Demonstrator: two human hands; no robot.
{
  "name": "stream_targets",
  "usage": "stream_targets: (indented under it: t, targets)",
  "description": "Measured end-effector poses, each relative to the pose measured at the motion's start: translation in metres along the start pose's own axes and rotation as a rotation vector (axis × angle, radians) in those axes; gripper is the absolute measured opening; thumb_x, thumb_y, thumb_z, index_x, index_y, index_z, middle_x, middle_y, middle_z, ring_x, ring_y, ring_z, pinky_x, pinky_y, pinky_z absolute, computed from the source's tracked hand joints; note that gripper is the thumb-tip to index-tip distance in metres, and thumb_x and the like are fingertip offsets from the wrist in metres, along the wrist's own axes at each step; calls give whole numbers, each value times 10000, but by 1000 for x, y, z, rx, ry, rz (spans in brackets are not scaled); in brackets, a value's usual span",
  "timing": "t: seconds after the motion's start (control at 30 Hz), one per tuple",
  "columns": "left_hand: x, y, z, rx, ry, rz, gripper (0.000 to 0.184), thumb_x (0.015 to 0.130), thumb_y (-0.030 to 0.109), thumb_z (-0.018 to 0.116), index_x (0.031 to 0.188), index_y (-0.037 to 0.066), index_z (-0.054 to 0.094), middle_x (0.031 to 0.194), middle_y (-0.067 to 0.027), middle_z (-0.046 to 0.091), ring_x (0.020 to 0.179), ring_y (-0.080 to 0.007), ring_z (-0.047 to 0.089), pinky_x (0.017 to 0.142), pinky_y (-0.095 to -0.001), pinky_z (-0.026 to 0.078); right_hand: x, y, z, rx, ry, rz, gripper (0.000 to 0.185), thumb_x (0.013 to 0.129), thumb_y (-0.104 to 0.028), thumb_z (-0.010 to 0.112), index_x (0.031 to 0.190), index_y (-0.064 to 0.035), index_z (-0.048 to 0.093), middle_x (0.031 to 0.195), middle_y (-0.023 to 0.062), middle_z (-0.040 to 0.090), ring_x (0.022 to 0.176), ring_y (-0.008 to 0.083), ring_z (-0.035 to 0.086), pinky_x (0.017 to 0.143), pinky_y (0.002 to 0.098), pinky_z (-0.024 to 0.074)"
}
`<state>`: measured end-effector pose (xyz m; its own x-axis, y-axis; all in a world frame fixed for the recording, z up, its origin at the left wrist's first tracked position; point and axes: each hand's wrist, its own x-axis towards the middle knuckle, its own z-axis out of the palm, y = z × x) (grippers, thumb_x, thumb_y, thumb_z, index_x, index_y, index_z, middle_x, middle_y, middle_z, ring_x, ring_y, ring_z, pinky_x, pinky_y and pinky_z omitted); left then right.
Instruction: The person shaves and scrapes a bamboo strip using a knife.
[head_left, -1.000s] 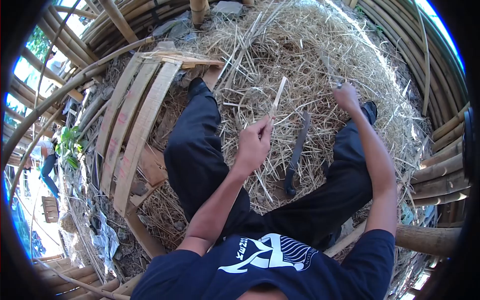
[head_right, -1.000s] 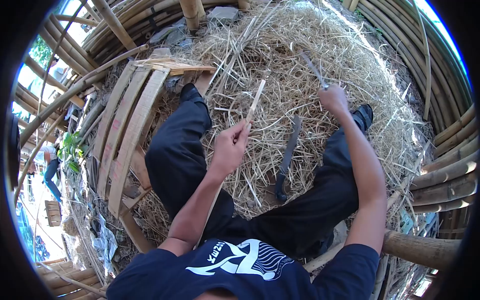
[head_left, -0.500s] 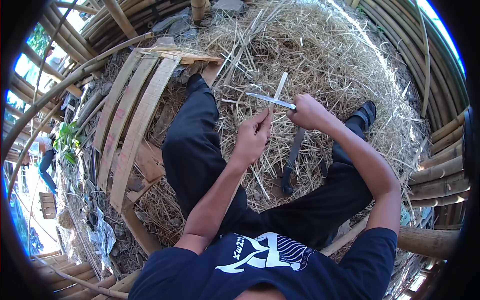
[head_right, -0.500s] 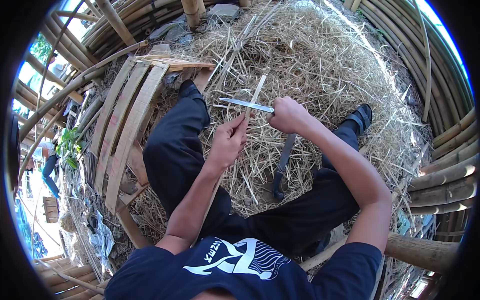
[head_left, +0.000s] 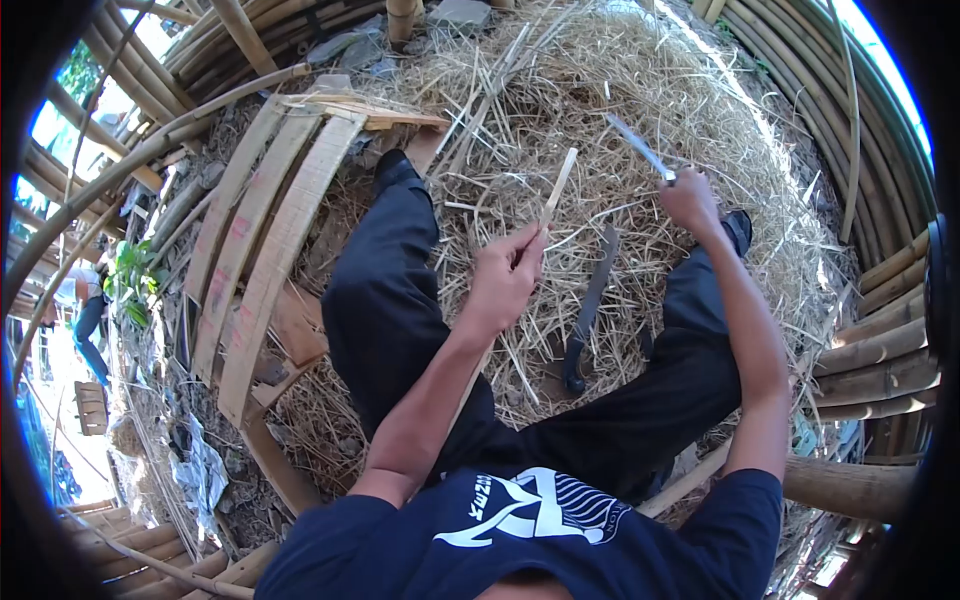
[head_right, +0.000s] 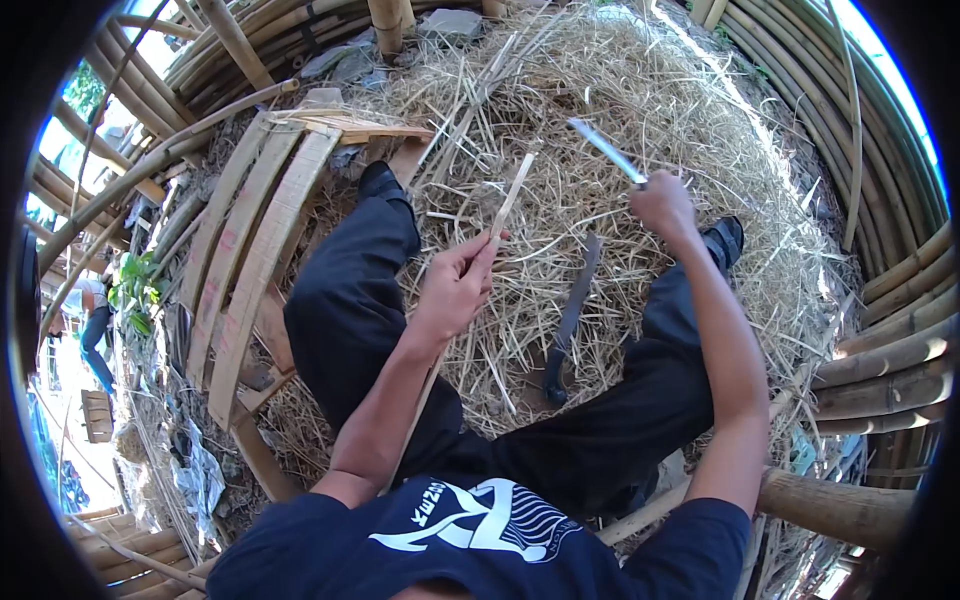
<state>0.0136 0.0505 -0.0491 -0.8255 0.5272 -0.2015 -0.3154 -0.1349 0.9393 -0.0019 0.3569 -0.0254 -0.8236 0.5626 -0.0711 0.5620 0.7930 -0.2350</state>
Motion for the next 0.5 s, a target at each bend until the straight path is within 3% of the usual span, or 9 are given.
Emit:
stream_targets:
  t: [0.07, 0.13, 0.2, 0.27, 0.33, 0.5]
  targets:
    - [4, -8, 8, 169, 10, 101, 263, 980, 144, 493, 1203, 37, 580, 581, 101, 324, 468, 5, 267, 410, -190, 201, -15, -13, 3, -14, 18, -190, 348, 775, -276, 591, 793, 66, 651, 799, 275, 641, 782, 382, 651, 773, 449, 506]
    - [0, -6, 8, 201, 25, 114, 278, 972, 135, 506, 1223, 48, 586, 607, 91, 374, 505, 5, 298, 432, -185, 222, -33, -37, -8, 91, 0, -248, 351, 776, -267, 596, 743, 81, 626, 756, 274, 629, 720, 374, 644, 727, 441, 510]
    - [-1, -8, 8, 234, 102, 143, 300, 964, 125, 518, 1250, 60, 578, 629, 76, 404, 536, 1, 327, 451, -181, 249, -48, -59, -14, 175, -319, -255, 348, 770, -263, 603, 738, 82, 630, 724, 258, 631, 687, 370, 642, 688, 433, 514]
    - [1, -14, 6, 293, 114, 154, 320, 952, 115, 534, 1265, 54, 568, 651, 60, 447, 561, -12, 374, 476, -191, 309, -64, -74, -6, 104, -330, -388, 283, 754, -193, 596, 722, 87, 613, 614, 233, 592, 591, 334, 618, 616, 411, 495]
    - [0, -17, 7, 459, 174, 318, 322, 941, 113, 550, 1251, 27, 567, 684, 43, 519, 587, -30, 415, 510, -220, 369, -68, -80, 7, 27, -408, -444, 294, 731, -202, 599, 716, 91, 613, 649, 246, 605, 612, 366, 623, 627, 422, 503]
    - [-6, -9, 8, 566, 202, 344, 313, 925, 116, 572, 1216, 2, 576, 760, -56, 626, 615, -59, 455, 569, -239, 424, -72, -84, 10, 17, -369, -478, 346, 720, -221, 597, 649, 118, 572, 651, 295, 588, 651, 387, 634, 667, 443, 516]
